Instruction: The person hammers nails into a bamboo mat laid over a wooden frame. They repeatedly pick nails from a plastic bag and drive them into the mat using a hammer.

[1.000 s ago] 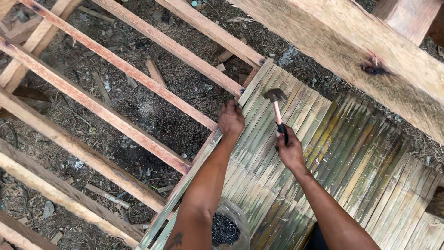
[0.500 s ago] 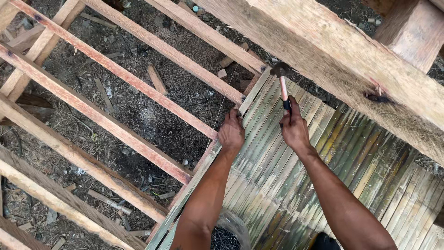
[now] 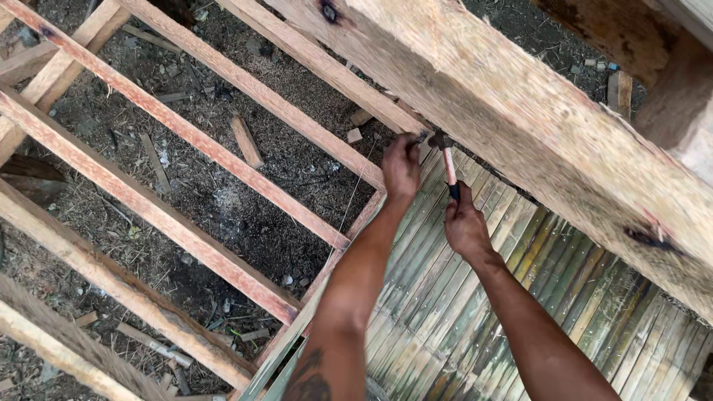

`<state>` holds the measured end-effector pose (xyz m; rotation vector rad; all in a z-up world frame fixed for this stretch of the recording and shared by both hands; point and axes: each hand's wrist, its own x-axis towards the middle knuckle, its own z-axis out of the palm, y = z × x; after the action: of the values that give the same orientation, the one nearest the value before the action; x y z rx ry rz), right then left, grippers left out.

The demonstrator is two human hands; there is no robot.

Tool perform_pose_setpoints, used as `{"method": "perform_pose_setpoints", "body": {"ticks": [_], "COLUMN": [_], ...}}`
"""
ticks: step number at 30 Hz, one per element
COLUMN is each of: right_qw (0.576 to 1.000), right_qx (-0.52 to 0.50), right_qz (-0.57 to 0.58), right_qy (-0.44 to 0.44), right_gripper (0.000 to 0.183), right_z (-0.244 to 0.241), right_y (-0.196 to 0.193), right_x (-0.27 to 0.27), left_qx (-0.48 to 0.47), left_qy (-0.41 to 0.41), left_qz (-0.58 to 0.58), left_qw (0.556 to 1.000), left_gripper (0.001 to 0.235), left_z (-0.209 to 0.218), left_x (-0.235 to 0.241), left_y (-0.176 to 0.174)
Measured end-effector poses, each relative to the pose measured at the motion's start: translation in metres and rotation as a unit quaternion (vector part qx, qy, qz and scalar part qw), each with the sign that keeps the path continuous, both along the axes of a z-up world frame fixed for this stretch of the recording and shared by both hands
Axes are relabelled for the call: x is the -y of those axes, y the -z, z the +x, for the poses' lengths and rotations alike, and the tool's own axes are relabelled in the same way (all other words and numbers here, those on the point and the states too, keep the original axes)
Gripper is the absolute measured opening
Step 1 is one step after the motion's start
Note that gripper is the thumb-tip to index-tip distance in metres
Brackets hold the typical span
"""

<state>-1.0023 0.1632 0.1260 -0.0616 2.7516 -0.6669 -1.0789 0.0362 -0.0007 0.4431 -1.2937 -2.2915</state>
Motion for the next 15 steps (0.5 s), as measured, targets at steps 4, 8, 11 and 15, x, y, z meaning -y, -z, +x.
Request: {"method": "perform_pose_setpoints", "body": {"ticks": [4, 8, 11, 15], "right_qw": [0.994, 0.998, 0.990, 0.998], "right_qx": [0.075, -0.030, -0.114, -0.033], "right_qz": [0.006, -0.047, -0.078, -0.045], "right_qy": [0.078, 0.013, -0.023, -0.020], "right_gripper": [0.043, 0.040, 0.042, 0.028], "right_z": [-0.006, 0.005, 0.014, 0.007], "right_y": [-0.020, -0.038, -0.035, -0.026], "right_x": [0.000, -0.004, -0.005, 0.002], "left_qx": [0.191, 0.244, 0.270, 0.243], "left_qy": [-0.081, -0.028, -0.004, -0.024], "left_qz": [-0.429, -0.515, -0.522, -0.545], "left_qw": [0.880, 0.821, 0.809, 0.802], "left_gripper": [0.024, 0.029, 0.032, 0.030], "left_z": [-0.023, -0.037, -0.042, -0.044], "left_x": [-0.015, -0.014, -0.019, -0.019], "left_y": [0.011, 0.023, 0.042, 0.040]}}
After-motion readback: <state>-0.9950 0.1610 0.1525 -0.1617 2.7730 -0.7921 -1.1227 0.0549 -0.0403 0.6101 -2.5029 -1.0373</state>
